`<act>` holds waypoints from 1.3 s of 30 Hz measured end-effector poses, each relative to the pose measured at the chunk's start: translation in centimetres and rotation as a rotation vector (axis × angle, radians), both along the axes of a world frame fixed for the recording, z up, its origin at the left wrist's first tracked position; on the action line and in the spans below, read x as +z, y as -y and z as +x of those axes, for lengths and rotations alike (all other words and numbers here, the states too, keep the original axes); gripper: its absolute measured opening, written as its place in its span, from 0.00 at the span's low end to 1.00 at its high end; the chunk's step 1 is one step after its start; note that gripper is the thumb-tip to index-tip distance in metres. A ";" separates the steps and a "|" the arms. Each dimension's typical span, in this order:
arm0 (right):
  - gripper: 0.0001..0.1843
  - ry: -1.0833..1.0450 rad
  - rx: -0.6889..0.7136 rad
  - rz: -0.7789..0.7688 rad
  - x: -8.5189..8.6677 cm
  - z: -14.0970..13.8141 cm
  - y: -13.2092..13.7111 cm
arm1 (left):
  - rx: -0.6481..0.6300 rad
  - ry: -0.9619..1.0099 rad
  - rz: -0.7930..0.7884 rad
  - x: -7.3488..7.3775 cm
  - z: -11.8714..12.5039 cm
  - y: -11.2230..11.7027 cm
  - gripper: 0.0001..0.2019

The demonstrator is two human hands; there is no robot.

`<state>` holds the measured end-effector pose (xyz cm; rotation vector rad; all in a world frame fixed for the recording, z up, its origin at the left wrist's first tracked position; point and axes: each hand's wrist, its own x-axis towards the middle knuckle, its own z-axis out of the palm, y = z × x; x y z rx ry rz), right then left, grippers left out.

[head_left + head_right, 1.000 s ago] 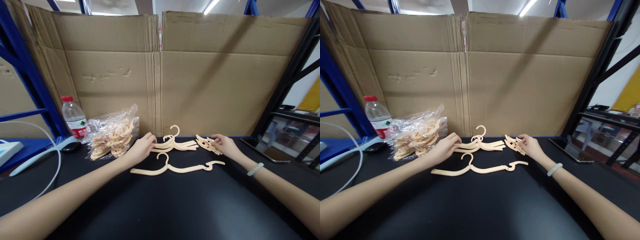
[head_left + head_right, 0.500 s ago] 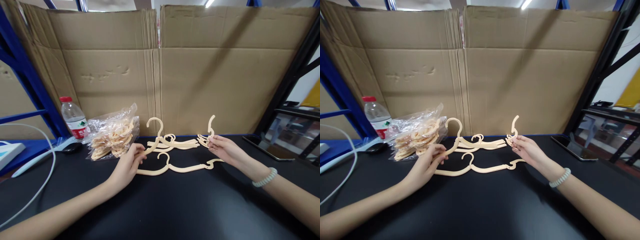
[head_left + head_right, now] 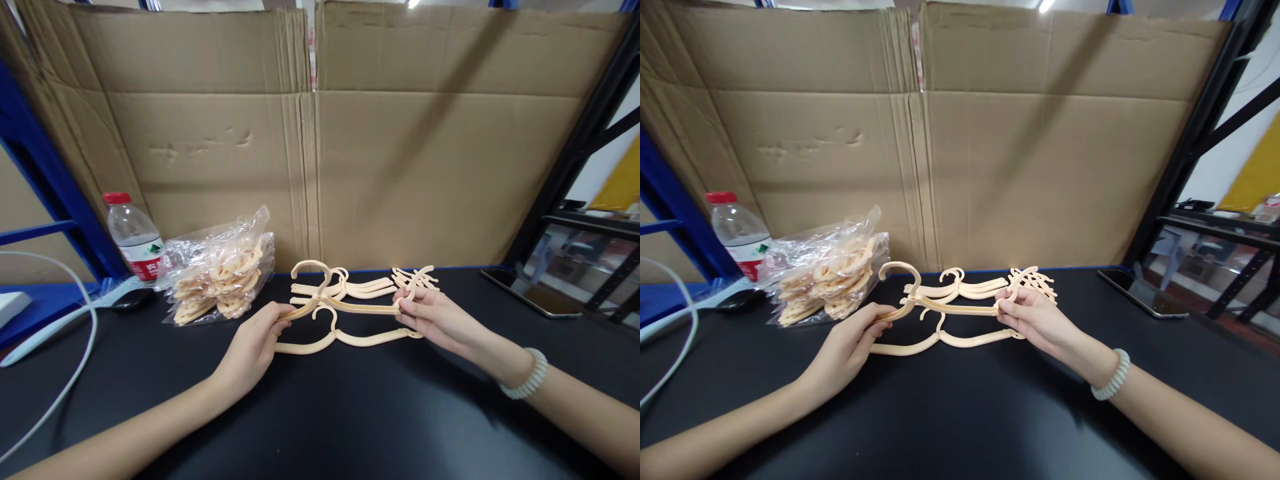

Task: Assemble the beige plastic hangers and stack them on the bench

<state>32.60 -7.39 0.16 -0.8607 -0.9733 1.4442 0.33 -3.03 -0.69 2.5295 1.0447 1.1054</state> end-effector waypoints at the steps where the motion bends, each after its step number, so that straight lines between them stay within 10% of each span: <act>1: 0.12 0.006 0.017 -0.005 0.1 -0.1 0.1 | 0.003 0.006 0.003 0.0 0.0 0.0 0.10; 21: 0.13 0.110 0.153 -0.059 0.3 -0.1 0.8 | -0.024 -0.012 0.046 0.0 0.0 0.0 0.10; 39: 0.15 0.259 -0.182 0.194 -0.7 -1.2 1.1 | 0.060 -0.013 -0.094 -0.2 0.1 0.2 0.12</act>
